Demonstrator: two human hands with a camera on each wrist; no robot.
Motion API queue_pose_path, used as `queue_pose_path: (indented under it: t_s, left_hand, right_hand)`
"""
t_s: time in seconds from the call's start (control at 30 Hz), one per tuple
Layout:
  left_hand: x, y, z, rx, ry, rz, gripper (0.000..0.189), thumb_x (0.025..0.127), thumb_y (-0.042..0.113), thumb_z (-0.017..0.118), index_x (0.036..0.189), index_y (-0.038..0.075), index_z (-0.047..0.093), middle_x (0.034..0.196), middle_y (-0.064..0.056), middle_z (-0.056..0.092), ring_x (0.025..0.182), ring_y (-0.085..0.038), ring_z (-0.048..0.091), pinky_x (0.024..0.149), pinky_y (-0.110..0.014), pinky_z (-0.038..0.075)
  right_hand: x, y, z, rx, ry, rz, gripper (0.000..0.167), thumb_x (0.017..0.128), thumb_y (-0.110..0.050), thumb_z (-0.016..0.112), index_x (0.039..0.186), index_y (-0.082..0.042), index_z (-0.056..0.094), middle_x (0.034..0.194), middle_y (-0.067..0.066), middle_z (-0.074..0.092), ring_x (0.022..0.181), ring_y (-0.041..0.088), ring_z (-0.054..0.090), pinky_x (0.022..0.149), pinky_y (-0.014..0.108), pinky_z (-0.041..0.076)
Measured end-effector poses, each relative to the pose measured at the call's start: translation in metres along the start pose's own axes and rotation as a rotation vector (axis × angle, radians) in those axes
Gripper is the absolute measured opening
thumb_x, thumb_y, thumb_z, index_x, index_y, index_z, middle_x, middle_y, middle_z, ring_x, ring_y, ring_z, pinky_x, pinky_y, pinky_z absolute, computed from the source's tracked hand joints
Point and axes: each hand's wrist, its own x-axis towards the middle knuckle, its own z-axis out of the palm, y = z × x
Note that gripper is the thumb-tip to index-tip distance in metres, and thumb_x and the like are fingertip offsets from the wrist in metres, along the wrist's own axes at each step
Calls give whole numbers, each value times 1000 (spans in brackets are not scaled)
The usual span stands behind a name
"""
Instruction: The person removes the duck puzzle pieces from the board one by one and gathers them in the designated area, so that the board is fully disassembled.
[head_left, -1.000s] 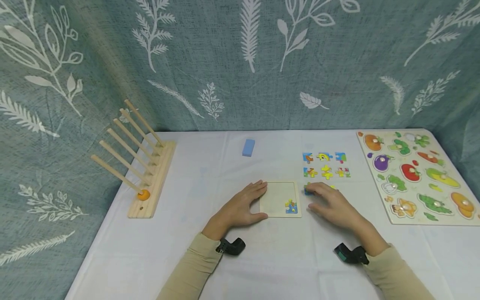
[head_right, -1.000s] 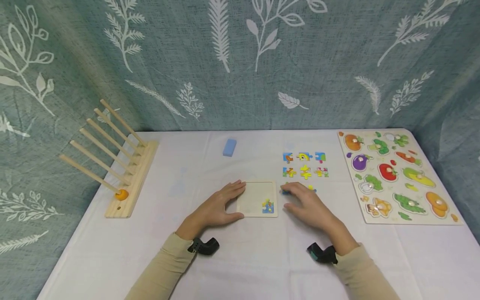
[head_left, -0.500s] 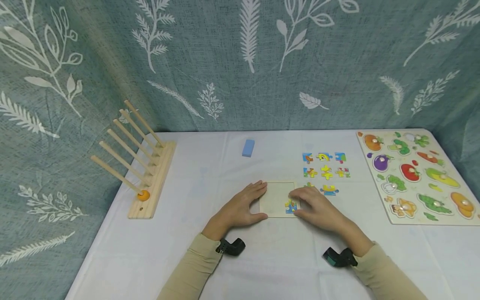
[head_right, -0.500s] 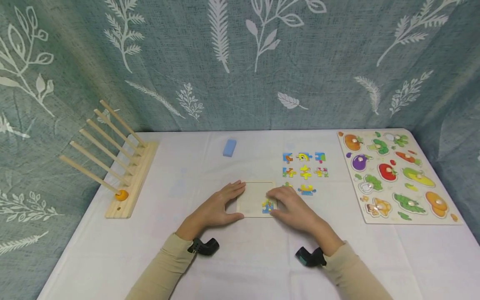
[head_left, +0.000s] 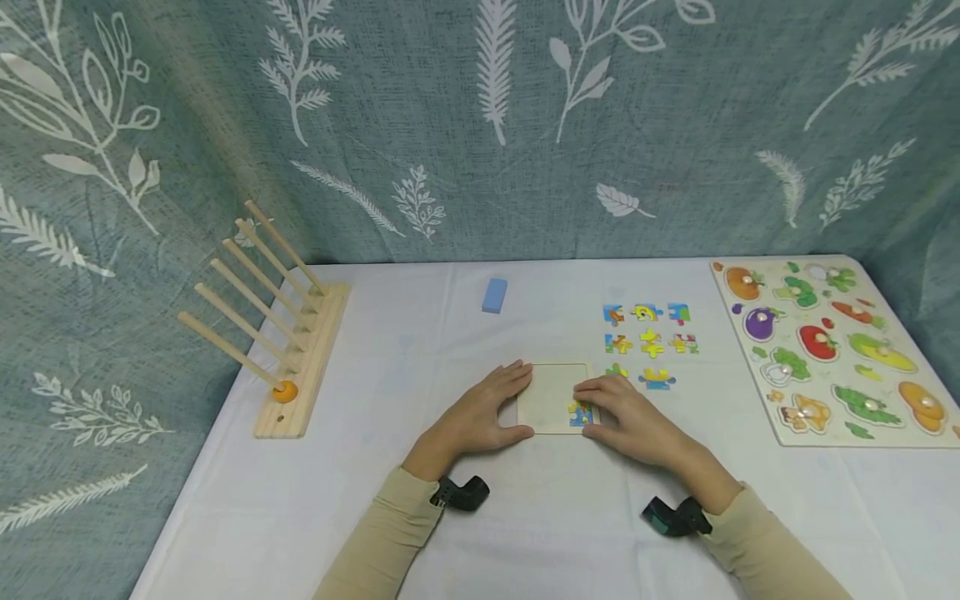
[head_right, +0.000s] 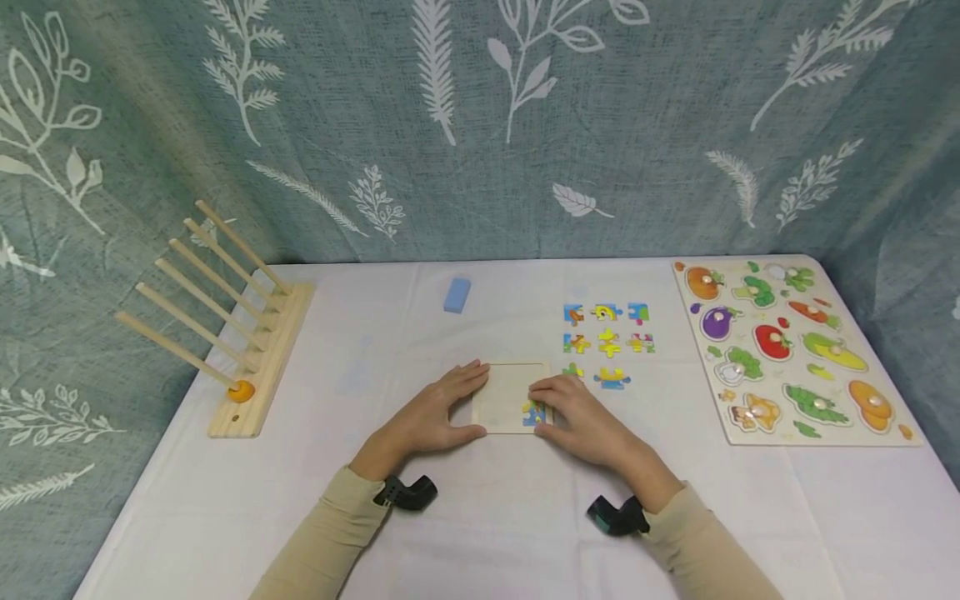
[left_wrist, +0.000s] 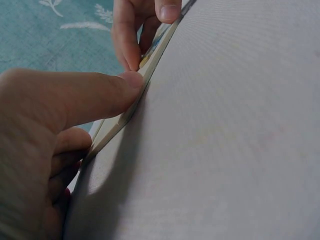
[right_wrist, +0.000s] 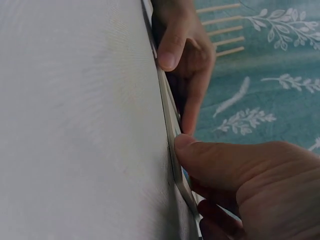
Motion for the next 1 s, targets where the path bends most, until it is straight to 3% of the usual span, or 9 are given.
queue_pose_path:
  t_s: [0.37,0.6,1.0]
  left_hand:
    - [0,0,-1,10,13,-6,77,82,39,68,142,-1,41,151,-10,37,142,-25,29,120,-38,23]
    - [0,0,-1,13,15,3,77,82,39,68,142,-1,41,150,-10,38,142,-26,29,120,-39,23]
    - [0,-2,0,10,12,13,78,82,39,69,142,-1,40,150,-10,38,142,-25,29,120,-37,23]
  right_hand:
    - [0,-4,1,35,71,22,45,80,-19,76,120,-10,59,116,1,62,113,20,52,97,42,45]
    - [0,-6,-1,57,84,73,42,82,-15,74,121,-10,60,117,1,62,115,22,53,98,44,45]
    - [-12,11,-29,49,151,162,42,82,-9,72,123,-6,61,120,10,62,113,27,52,97,48,45]
